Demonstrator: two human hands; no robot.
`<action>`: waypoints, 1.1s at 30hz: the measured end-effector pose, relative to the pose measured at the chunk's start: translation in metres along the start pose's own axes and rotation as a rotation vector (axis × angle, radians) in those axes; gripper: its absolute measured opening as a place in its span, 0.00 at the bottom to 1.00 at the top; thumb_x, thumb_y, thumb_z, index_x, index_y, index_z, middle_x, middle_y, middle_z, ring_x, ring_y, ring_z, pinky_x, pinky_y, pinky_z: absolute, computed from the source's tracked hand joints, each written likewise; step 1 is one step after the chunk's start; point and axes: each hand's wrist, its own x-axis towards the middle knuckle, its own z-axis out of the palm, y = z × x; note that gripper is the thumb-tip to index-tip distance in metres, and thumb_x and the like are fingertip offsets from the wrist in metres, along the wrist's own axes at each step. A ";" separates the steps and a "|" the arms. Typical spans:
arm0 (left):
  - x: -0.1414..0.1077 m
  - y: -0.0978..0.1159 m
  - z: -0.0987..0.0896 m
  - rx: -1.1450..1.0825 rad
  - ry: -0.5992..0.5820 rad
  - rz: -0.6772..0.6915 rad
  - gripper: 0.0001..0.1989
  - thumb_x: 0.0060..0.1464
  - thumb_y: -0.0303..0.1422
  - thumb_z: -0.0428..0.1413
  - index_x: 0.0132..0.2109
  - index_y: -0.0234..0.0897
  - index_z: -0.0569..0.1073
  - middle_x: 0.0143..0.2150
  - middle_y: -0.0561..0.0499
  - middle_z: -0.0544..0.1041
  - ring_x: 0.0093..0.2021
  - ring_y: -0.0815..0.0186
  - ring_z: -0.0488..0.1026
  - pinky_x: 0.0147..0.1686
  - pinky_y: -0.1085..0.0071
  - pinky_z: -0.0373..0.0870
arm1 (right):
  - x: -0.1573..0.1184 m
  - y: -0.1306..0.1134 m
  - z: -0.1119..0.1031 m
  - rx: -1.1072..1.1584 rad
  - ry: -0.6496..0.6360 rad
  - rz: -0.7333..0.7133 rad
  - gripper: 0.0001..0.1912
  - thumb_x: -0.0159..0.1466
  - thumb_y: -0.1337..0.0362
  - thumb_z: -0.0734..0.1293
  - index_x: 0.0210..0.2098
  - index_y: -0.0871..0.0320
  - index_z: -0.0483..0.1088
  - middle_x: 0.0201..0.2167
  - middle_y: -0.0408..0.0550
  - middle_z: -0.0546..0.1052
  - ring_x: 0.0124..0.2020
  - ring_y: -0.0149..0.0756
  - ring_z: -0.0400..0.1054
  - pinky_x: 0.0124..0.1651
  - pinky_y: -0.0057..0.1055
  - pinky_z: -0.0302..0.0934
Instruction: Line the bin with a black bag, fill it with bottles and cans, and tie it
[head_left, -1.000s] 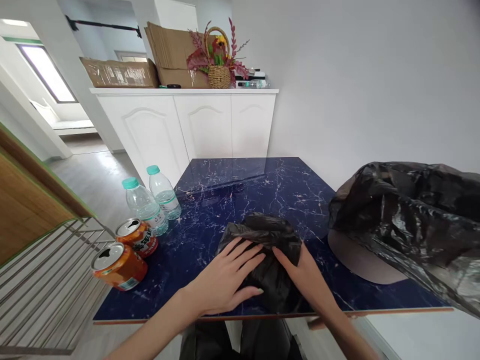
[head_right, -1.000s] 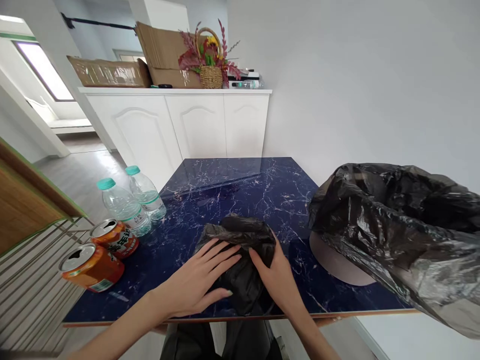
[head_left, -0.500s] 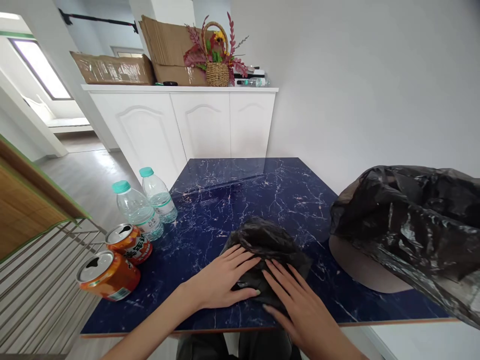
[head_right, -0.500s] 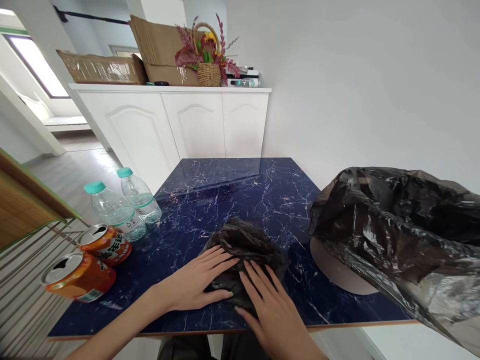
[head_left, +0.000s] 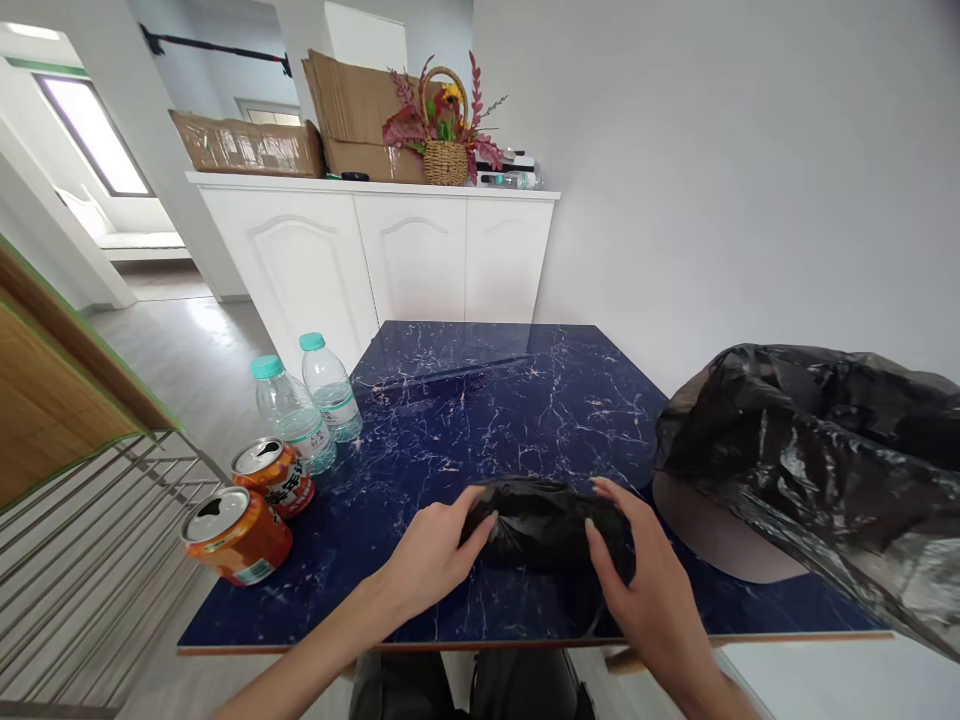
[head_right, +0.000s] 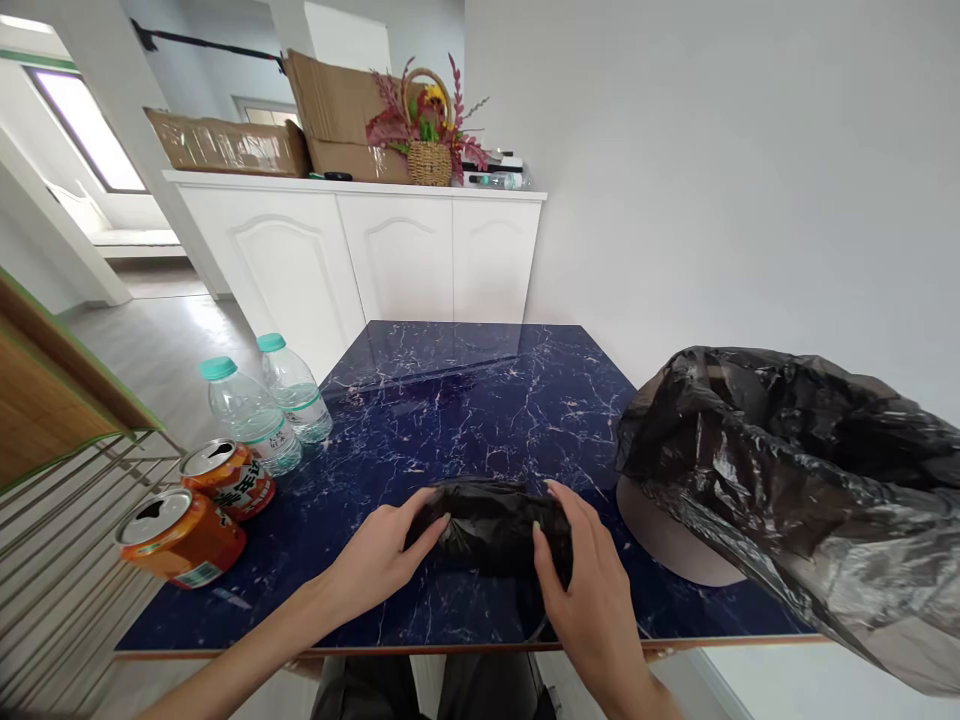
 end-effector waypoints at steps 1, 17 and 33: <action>0.002 0.001 0.003 -0.001 0.035 -0.036 0.21 0.75 0.42 0.45 0.67 0.39 0.66 0.31 0.52 0.81 0.25 0.57 0.79 0.27 0.67 0.71 | 0.000 -0.005 0.005 -0.040 0.055 -0.096 0.28 0.77 0.54 0.61 0.74 0.47 0.59 0.68 0.52 0.73 0.67 0.54 0.69 0.61 0.52 0.73; 0.040 -0.008 0.044 0.579 0.081 0.448 0.33 0.77 0.46 0.43 0.76 0.27 0.58 0.76 0.35 0.62 0.77 0.46 0.57 0.77 0.47 0.51 | 0.031 0.019 0.068 -0.231 -0.402 -0.525 0.33 0.79 0.63 0.56 0.80 0.54 0.44 0.79 0.51 0.55 0.80 0.49 0.46 0.77 0.58 0.51; -0.003 -0.015 0.008 0.454 0.012 0.486 0.20 0.75 0.33 0.50 0.68 0.43 0.72 0.76 0.48 0.65 0.78 0.52 0.56 0.75 0.50 0.61 | 0.029 0.018 0.050 -0.036 -0.440 -0.344 0.32 0.80 0.57 0.56 0.80 0.44 0.43 0.79 0.44 0.53 0.79 0.46 0.46 0.78 0.58 0.49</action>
